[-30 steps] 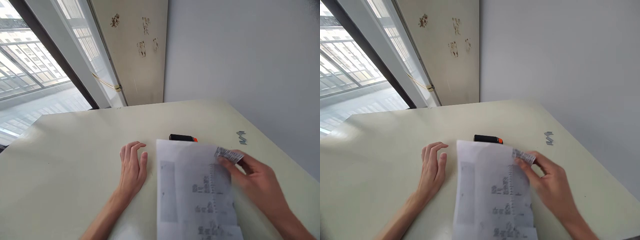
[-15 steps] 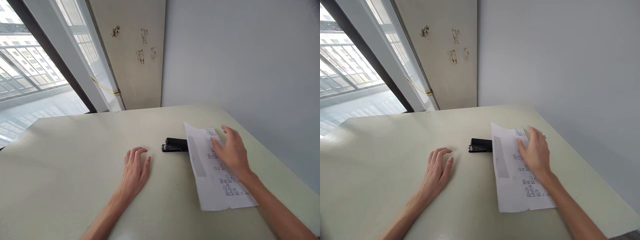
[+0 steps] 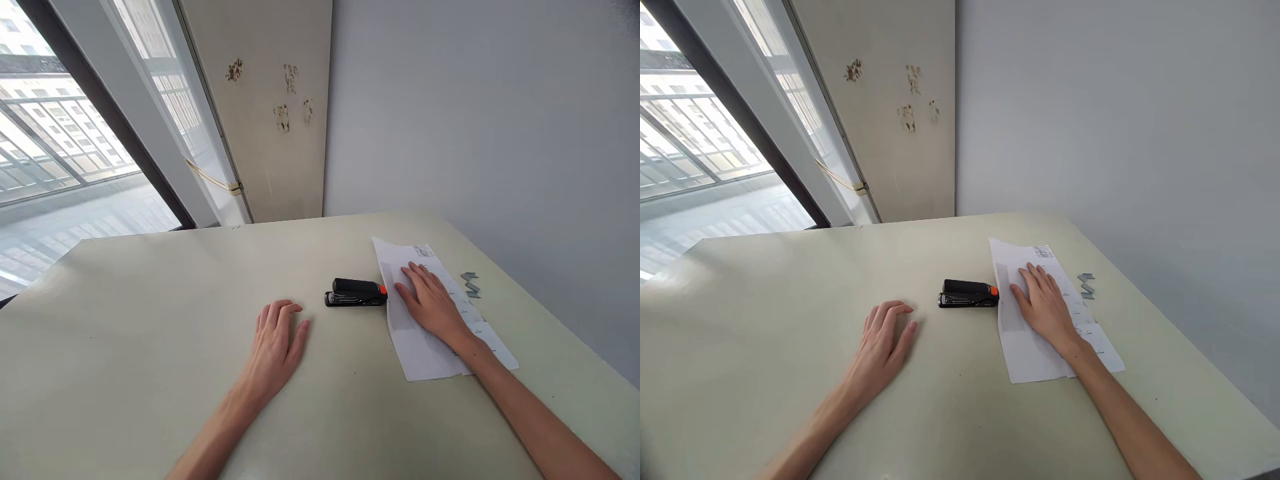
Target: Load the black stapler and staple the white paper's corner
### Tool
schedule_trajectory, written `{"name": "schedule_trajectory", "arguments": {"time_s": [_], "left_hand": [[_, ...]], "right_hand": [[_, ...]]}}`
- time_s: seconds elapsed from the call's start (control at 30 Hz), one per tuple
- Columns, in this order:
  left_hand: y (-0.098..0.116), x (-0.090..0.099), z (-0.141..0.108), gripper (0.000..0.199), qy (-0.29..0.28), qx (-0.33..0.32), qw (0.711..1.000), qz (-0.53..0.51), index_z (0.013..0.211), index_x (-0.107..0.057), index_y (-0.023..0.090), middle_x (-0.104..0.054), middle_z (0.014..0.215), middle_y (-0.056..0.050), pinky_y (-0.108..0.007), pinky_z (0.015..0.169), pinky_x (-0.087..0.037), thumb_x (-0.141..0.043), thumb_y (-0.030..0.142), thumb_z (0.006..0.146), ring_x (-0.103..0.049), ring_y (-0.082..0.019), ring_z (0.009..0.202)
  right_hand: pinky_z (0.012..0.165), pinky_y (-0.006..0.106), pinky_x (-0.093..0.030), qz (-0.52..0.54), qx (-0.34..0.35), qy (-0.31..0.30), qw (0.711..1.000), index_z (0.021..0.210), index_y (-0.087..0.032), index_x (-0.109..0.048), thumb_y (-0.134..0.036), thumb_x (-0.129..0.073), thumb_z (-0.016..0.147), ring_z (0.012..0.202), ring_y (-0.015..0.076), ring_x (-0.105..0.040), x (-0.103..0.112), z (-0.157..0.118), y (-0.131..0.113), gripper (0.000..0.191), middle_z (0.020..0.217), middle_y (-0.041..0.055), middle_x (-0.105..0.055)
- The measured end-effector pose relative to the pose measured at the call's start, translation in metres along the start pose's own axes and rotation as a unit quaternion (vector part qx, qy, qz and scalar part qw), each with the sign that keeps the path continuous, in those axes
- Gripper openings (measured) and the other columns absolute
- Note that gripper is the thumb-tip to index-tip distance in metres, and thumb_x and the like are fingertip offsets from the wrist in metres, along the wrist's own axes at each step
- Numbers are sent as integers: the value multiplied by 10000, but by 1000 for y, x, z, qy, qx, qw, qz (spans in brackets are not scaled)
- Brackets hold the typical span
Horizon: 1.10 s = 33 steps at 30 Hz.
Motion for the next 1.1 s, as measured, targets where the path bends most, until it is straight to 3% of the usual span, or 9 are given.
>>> {"name": "schedule_trajectory", "arguments": {"time_s": [0.13, 0.23, 0.3, 0.47, 0.6, 0.7, 0.87, 1.0, 1.1], "left_hand": [[1, 2, 1, 206, 0, 3, 1000, -2, 1222, -549, 246, -615, 1231, -85, -480, 1031, -471, -455, 365, 1081, -573, -263, 1157], [2, 4, 2, 212, -1, 1, 1000, -8, 1219, -560, 250, -619, 1226, -91, -481, 1028, -476, -455, 369, 1079, -580, -266, 1154], [3, 4, 2, 210, -4, -1, 1000, -13, 1220, -559, 250, -618, 1227, -93, -483, 1031, -473, -457, 367, 1078, -579, -267, 1155], [4, 3, 2, 199, -10, -2, 1000, -18, 1221, -564, 256, -613, 1235, -90, -483, 1037, -466, -466, 352, 1077, -573, -267, 1163], [3, 3, 2, 198, -13, -3, 1000, -18, 1220, -566, 253, -616, 1233, -86, -473, 1034, -469, -469, 352, 1078, -572, -264, 1164], [3, 2, 2, 199, -14, -6, 1000, -18, 1226, -553, 250, -617, 1242, -85, -471, 1036, -468, -473, 358, 1079, -571, -265, 1169], [1, 3, 3, 242, -6, 5, 999, -37, 1274, -498, 243, -622, 1256, -93, -468, 1038, -475, -509, 361, 1062, -579, -266, 1184], [-5, 2, 3, 380, -19, 42, 995, -84, 1325, -452, 257, -609, 1264, -102, -455, 1008, -503, -595, 407, 1006, -598, -274, 1192], [-15, 3, 2, 437, -17, 84, 986, -142, 1364, -436, 269, -616, 1277, -98, -440, 1028, -495, -602, 428, 992, -607, -263, 1212]], "right_hand": [[1262, 575, -322, 45, -13, 27, 999, 1476, -205, -545, -615, -395, 1047, 1555, 331, -358, 14, -1, -1, 612, 1638, 136, -461], [1089, 510, -538, 128, 11, 37, 991, 1433, -281, -584, -593, -455, 1042, 1499, 313, -450, 29, -7, -20, 516, 1590, 91, -528], [970, 448, -608, 183, 49, -1, 982, 1407, -324, -604, -579, -498, 1035, 1467, 296, -489, 29, -10, -42, 463, 1553, 61, -567], [1102, 508, -509, 224, 91, -39, 970, 1362, -290, -624, -564, -578, 1005, 1369, 308, -568, 13, -17, -81, 452, 1437, 90, -649], [905, 437, -590, 256, 63, -59, 963, 1379, -279, -598, -559, -541, 1026, 1206, 296, -644, 1, -21, -90, 454, 1382, 92, -669], [848, 403, -591, 284, 58, -98, 952, 1376, -288, -604, -555, -535, 1034, 1052, 263, -683, -3, -24, -100, 439, 1258, 74, -716], [993, 420, -554, 306, 120, -129, 936, 1272, -289, -666, -489, -567, 1033, 1182, 264, -638, -2, -27, -132, 326, 1261, 74, -692], [1029, 414, -534, 340, 144, -151, 917, 1336, -295, -644, -463, -549, 1043, 1227, 261, -628, -5, -33, -149, 351, 1312, 78, -682], [928, 387, -559, 360, 96, -156, 915, 1372, -285, -628, -491, -431, 1082, 1036, 238, -700, -8, -38, -144, 406, 1250, 74, -716]]}}
Point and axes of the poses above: each hand's wrist, its own z-axis towards the middle knuckle, its own x-axis out of the back of the hand, y = z × x, the point moved 10 cm from there along z, towards the middle knuckle
